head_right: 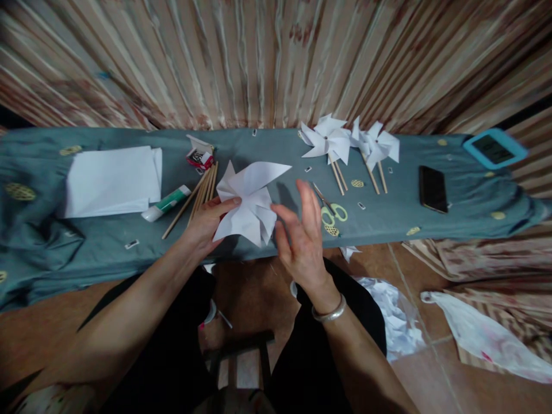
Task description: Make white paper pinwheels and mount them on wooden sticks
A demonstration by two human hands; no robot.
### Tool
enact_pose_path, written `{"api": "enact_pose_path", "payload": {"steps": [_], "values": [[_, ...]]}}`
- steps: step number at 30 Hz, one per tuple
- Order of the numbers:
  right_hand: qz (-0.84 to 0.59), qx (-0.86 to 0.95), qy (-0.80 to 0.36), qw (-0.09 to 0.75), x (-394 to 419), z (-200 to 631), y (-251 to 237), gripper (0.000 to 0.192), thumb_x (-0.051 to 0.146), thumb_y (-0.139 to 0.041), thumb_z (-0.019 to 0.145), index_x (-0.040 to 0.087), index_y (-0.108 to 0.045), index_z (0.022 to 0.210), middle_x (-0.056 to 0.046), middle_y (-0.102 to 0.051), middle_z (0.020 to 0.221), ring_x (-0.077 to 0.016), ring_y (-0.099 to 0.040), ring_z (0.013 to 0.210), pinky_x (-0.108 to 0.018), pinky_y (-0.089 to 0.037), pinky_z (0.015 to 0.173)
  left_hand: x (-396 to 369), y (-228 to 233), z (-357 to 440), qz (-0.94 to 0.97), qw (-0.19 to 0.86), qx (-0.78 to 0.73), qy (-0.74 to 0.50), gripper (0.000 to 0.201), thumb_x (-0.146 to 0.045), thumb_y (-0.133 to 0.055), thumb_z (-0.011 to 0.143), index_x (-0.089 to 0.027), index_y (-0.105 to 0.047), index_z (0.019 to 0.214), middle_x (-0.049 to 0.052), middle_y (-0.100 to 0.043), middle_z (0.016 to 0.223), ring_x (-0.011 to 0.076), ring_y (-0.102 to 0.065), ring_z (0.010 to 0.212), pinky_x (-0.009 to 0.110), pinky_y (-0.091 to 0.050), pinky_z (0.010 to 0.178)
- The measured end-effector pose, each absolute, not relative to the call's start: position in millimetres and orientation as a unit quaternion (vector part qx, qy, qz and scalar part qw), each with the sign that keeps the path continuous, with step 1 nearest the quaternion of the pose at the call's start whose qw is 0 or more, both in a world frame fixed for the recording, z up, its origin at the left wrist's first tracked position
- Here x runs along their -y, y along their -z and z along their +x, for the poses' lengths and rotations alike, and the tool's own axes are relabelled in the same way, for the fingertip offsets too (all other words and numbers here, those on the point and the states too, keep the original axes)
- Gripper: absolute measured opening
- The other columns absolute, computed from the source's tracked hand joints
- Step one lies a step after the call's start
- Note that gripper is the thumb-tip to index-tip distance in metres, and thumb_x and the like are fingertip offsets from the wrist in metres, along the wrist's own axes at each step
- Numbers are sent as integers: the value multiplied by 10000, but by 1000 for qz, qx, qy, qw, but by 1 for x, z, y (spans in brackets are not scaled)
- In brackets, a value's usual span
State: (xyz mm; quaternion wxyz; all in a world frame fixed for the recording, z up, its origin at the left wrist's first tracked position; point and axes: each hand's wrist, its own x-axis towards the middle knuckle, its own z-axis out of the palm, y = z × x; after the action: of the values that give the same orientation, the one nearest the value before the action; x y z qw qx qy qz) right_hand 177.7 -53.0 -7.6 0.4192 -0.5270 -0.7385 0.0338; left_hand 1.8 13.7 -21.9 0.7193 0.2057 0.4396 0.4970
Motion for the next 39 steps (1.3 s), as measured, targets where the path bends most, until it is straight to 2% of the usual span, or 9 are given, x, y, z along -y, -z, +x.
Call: {"api": "enact_pose_path", "payload": {"steps": [4,8,12,16,19,23,29,33,39], "values": [[-490,781,-44,384,57,169,8,241,186,-545,914,287,-674,1091,37,-218,1630,-309,-188,1507,-599,-271,1183,-11,19,3,216,723,-439,-487,254,-192,-812,561,-162,-726,798,30,-736,705,177,-676,614,300,-550,650],[-502,766,-65,397,54,165,12,133,237,-580,908,247,-706,952,11,-309,1596,-311,-214,1498,-603,-273,1181,-5,13,8,225,719,-440,-490,266,-189,-816,563,-155,-725,811,26,-737,727,152,-656,596,280,-539,652],[-532,738,-68,410,49,159,13,124,282,-582,911,224,-689,885,-24,-369,1564,-318,-237,1488,-623,-280,1168,-2,11,14,227,714,-430,-503,324,-210,-848,548,-148,-714,836,29,-742,776,149,-664,626,288,-541,708],[-535,736,-55,411,47,162,11,207,245,-481,950,256,-666,1042,-21,-348,1573,-302,-227,1494,-632,-299,1155,-6,16,15,216,715,-429,-508,361,-224,-868,513,-148,-709,828,37,-749,788,181,-690,679,310,-549,732],[-534,751,-45,387,48,169,7,302,216,-439,955,315,-626,1171,28,-246,1619,-293,-168,1513,-614,-283,1174,-10,18,12,218,714,-423,-513,372,-229,-868,508,-144,-709,833,47,-755,791,212,-707,715,335,-565,738],[-513,784,-61,345,50,175,4,312,227,-465,942,316,-617,1199,58,-139,1648,-321,-118,1520,-645,-271,1166,-13,17,8,223,714,-431,-505,343,-230,-851,524,-136,-704,820,68,-758,787,233,-714,722,339,-570,699],[-513,772,-88,365,51,168,5,143,298,-567,921,280,-707,942,42,-310,1592,-307,-212,1500,-597,-310,1174,-10,18,11,238,710,-425,-509,352,-236,-853,512,-148,-722,827,42,-760,792,178,-683,665,281,-542,652],[-549,733,-66,395,49,160,8,149,295,-565,921,245,-702,889,-15,-405,1534,-307,-248,1485,-617,-335,1145,-6,17,19,243,701,-425,-518,360,-232,-870,474,-153,-715,790,28,-758,774,167,-679,660,277,-538,677],[-598,693,-23,403,43,153,11,127,283,-580,889,245,-684,827,-9,-420,1515,-335,-227,1484,-666,-299,1128,-4,16,26,261,691,-415,-531,371,-269,-884,477,-152,-714,785,42,-761,801,199,-707,738,303,-541,743]]}}
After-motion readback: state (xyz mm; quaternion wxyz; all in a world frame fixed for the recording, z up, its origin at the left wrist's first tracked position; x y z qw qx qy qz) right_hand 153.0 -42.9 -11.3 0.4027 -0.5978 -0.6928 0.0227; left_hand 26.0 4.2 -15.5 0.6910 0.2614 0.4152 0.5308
